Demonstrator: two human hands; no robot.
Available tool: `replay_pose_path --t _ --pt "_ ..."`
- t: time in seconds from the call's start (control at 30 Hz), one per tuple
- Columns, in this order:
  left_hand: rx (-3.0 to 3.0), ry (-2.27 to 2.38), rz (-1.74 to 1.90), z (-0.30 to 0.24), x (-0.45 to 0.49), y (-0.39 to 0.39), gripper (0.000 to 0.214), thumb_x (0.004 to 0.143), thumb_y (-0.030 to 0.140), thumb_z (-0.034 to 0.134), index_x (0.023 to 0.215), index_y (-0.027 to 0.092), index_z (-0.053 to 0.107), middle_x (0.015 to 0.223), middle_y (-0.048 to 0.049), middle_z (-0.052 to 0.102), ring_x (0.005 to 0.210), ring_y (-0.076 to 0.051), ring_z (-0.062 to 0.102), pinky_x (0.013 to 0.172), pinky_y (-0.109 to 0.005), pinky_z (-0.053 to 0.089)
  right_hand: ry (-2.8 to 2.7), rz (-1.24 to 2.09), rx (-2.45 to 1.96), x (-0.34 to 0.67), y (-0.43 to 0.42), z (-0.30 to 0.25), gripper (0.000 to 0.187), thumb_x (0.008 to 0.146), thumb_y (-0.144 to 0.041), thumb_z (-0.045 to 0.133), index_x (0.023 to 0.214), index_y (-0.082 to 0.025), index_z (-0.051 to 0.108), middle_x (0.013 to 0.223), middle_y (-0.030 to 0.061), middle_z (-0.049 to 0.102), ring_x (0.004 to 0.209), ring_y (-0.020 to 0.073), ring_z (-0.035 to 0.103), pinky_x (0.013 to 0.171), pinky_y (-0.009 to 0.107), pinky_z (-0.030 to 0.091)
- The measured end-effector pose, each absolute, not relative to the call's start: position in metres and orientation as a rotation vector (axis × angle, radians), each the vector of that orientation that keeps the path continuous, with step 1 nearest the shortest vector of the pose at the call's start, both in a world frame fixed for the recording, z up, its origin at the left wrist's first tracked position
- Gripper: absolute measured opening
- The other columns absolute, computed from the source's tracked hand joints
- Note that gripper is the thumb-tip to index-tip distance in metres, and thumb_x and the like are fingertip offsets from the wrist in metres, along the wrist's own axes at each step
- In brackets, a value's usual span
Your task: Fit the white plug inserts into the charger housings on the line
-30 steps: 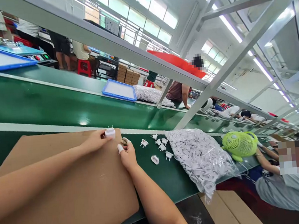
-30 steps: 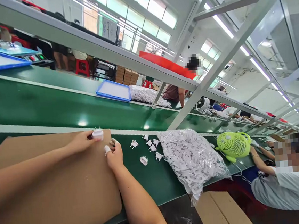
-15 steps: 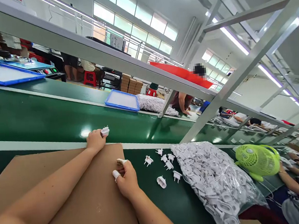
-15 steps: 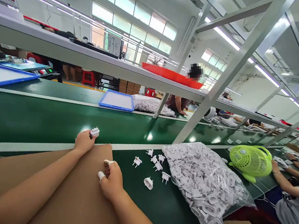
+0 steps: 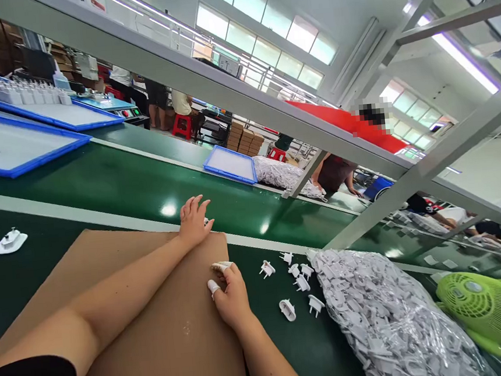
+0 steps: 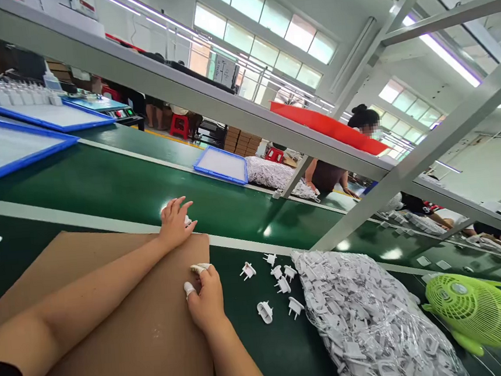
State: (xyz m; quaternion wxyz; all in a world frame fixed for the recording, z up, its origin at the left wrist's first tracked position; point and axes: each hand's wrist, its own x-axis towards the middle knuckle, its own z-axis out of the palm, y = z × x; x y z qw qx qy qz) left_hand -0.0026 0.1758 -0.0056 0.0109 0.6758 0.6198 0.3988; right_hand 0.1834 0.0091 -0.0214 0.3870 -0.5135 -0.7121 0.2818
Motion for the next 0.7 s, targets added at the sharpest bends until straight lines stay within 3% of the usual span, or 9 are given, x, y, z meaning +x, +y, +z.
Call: replay_pose_path --t 0.1,0.17,0.27,0.4,0.7 --pt "2.047 1.939 1.106 -0.012 -0.011 0.186 0.039 0.094 0.031 0.065 0.131 0.019 0.071 0.147 -0.0199 0.062 0.145 -0.041 0.048 0.12 -0.059 0.04 -1.832 0.709 -1.301 0.184 0.009 -0.021 0.046 0.083 -0.012 0.068 0.126 -0.024 0.076 0.125 0.0106 0.071 0.118 0.0279 0.069 0.108 0.045 0.058" --pt "2.003 1.949 1.034 -0.015 -0.015 0.192 0.032 0.099 0.035 0.065 0.124 0.017 0.072 0.134 -0.019 0.068 0.139 -0.038 0.052 0.118 -0.057 0.043 -1.85 0.708 -1.282 0.185 0.009 -0.02 0.046 0.083 -0.011 0.067 0.126 -0.024 0.076 0.125 0.011 0.071 0.12 0.0278 0.069 0.11 0.045 0.057" --pt "1.935 1.996 0.952 -0.017 -0.019 0.196 0.04 0.101 0.044 0.068 0.128 0.015 0.07 0.144 -0.0179 0.062 0.145 -0.036 0.048 0.124 -0.059 0.037 -1.871 0.709 -1.273 0.187 0.009 -0.02 0.044 0.085 -0.014 0.067 0.126 -0.022 0.076 0.129 0.0131 0.07 0.125 0.03 0.067 0.113 0.049 0.056" --pt "1.798 2.086 0.852 -0.014 -0.022 0.193 0.058 0.095 0.051 0.078 0.139 0.015 0.065 0.161 -0.0181 0.047 0.152 -0.041 0.039 0.127 -0.066 0.031 -1.87 0.712 -1.262 0.189 0.009 -0.02 0.04 0.087 -0.018 0.065 0.124 -0.022 0.078 0.13 0.0146 0.07 0.124 0.0309 0.069 0.111 0.05 0.058" --pt "1.656 2.052 1.005 -0.002 -0.041 0.192 0.039 0.107 0.044 0.066 0.138 0.02 0.066 0.144 -0.0154 0.062 0.124 -0.027 0.065 0.108 -0.049 0.058 -1.848 0.721 -1.215 0.199 0.013 -0.036 0.031 0.089 -0.033 0.07 0.117 -0.031 0.083 0.127 0.0127 0.074 0.121 0.0329 0.074 0.111 0.05 0.061"
